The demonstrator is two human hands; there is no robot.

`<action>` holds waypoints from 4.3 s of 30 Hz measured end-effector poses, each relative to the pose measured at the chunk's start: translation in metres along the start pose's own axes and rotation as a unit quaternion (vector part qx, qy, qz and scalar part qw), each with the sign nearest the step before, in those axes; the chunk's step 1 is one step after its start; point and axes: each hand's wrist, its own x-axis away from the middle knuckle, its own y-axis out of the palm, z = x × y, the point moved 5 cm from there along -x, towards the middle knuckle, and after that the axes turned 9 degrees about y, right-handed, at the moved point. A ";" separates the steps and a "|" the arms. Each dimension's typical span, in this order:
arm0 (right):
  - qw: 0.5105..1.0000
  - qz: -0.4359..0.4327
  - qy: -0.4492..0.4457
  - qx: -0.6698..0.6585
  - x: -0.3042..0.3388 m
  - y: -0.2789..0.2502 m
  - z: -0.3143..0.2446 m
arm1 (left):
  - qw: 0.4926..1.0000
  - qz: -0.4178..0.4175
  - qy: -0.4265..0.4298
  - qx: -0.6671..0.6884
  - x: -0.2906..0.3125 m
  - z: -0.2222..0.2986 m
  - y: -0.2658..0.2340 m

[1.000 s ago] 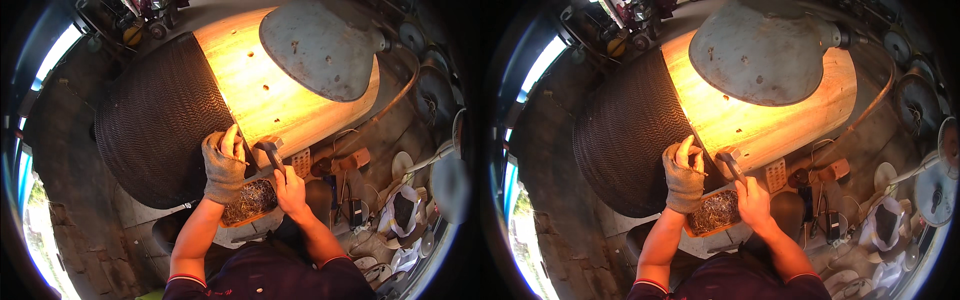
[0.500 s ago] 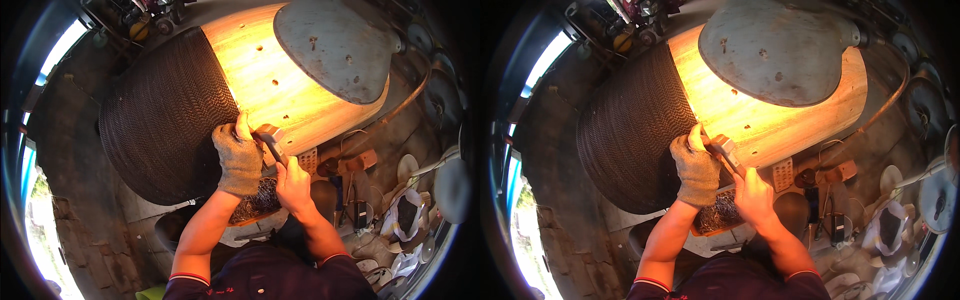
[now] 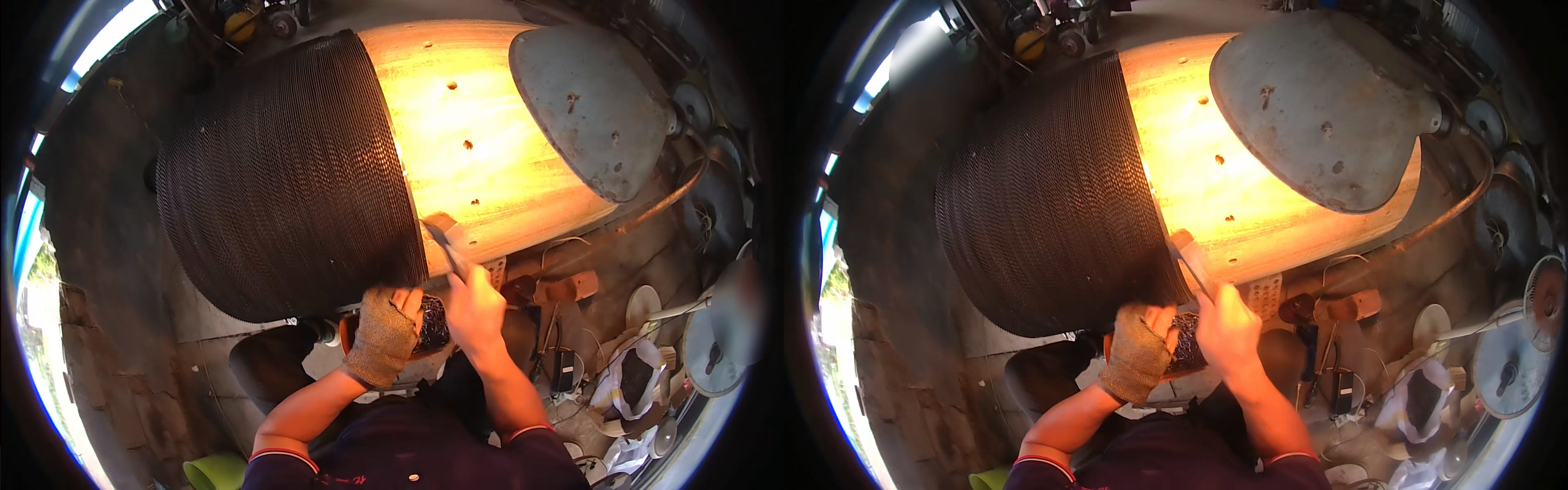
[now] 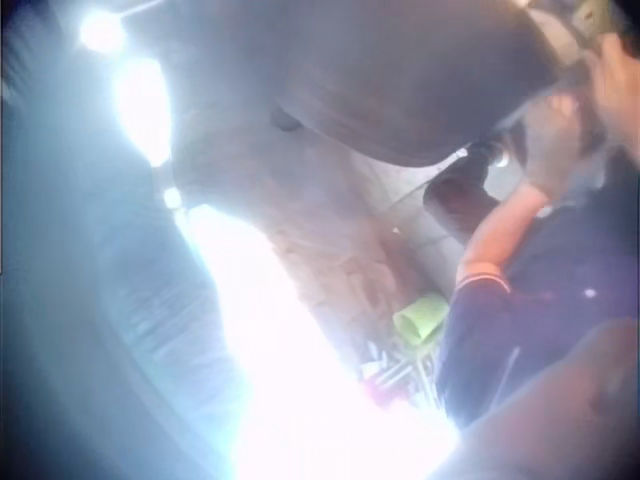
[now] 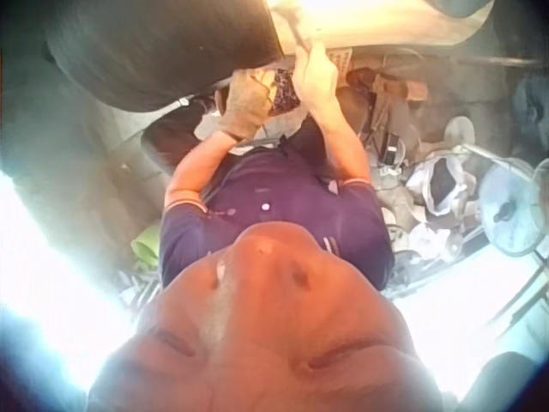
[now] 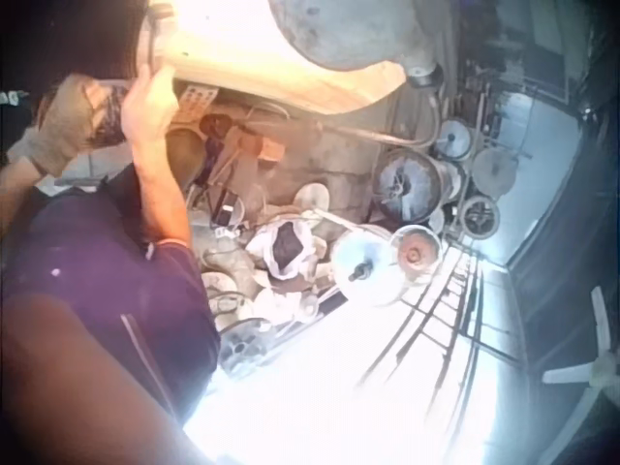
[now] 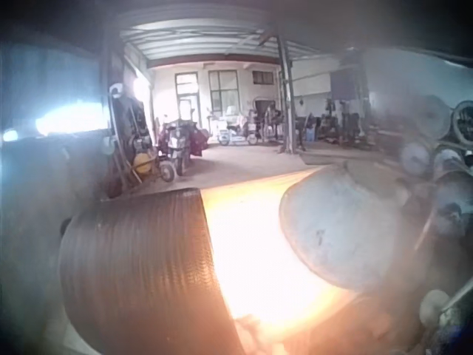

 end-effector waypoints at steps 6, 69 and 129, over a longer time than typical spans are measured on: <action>0.970 0.066 0.021 -0.232 0.021 -0.003 0.024 | 0.982 -0.185 -0.026 0.023 0.055 0.004 0.039; 0.974 -0.021 0.150 -0.169 0.032 -0.003 0.018 | 0.933 0.252 -0.011 -0.257 -0.107 -0.111 -0.109; 0.977 -0.068 0.140 -0.148 0.022 0.011 0.018 | 0.942 -0.298 0.054 -0.145 0.047 0.012 0.052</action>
